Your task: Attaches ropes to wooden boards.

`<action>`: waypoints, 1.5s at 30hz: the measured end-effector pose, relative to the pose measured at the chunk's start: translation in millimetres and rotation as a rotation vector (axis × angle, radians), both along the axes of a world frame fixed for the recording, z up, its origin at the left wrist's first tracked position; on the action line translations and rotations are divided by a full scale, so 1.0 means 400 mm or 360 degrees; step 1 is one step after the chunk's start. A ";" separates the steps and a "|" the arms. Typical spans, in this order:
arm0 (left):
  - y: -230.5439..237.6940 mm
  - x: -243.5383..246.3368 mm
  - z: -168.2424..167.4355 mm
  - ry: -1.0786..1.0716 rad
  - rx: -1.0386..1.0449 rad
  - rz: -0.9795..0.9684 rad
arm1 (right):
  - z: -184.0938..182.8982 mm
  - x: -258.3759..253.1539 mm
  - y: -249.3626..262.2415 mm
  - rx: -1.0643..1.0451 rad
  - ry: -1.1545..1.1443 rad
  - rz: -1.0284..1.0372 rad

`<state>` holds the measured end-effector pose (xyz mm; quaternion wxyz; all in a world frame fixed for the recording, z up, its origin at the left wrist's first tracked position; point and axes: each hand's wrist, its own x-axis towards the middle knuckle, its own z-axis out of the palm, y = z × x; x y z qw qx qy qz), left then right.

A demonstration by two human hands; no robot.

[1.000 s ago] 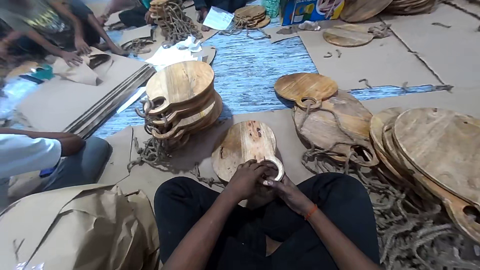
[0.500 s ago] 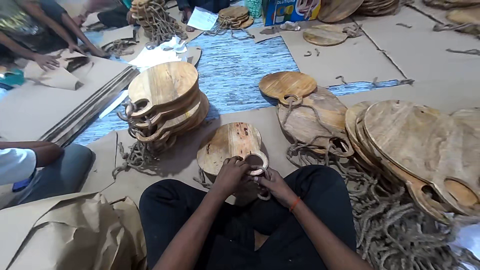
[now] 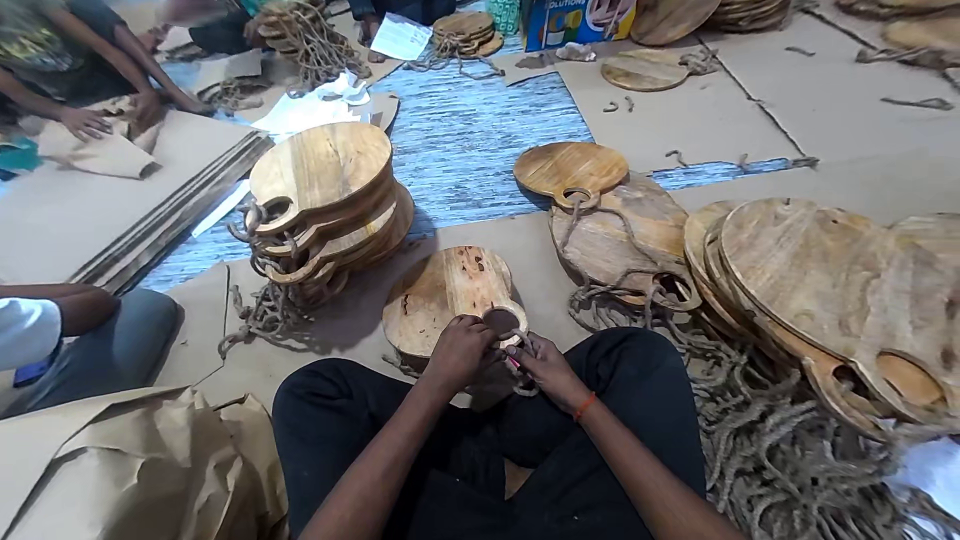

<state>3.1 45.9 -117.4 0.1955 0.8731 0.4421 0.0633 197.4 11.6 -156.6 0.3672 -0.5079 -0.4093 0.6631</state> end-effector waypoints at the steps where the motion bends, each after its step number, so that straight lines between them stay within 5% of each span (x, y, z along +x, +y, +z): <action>1: -0.001 0.003 0.000 0.0043 -0.0008 0.0010 | -0.002 -0.002 0.001 0.0001 -0.0066 -0.0003; 8: 0.007 0.003 0.014 0.0374 -0.0343 0.0346 | -0.007 -0.017 0.023 0.0078 -0.0459 -0.0157; 18: 0.035 -0.023 0.047 0.0832 -0.0691 0.1034 | 0.025 0.064 0.029 0.0528 0.0215 -0.0648; 22: 0.033 -0.038 0.048 0.0793 -0.0758 0.1046 | 0.032 0.061 0.024 0.0645 0.0151 -0.0565; 27: 0.019 -0.030 -0.025 -0.0103 -0.0516 0.0727 | 0.023 0.068 0.023 0.0638 0.0192 -0.0492; 30: 0.000 0.007 -0.053 -0.0442 -0.0141 0.0464 | 0.025 0.048 0.009 0.0589 -0.0108 -0.0184; 33: -0.006 0.022 -0.056 -0.0356 0.0036 0.0101 | 0.015 0.036 0.001 0.0609 -0.0441 0.0237; 35: -0.009 0.022 -0.039 -0.0129 -0.0102 0.0021 | 0.011 0.038 0.007 0.0621 -0.0526 0.0200; 38: 0.008 0.003 -0.004 0.0026 -0.0141 0.0236 | 0.002 0.062 0.035 0.0548 -0.0538 -0.0020; 41: 0.022 -0.026 0.016 0.0097 -0.0037 0.0470 | 0.016 0.071 0.064 0.0460 -0.0617 0.0120; 45: 0.031 -0.033 0.053 0.0395 -0.0387 0.0655 | 0.042 0.078 0.099 0.0315 -0.0612 0.0190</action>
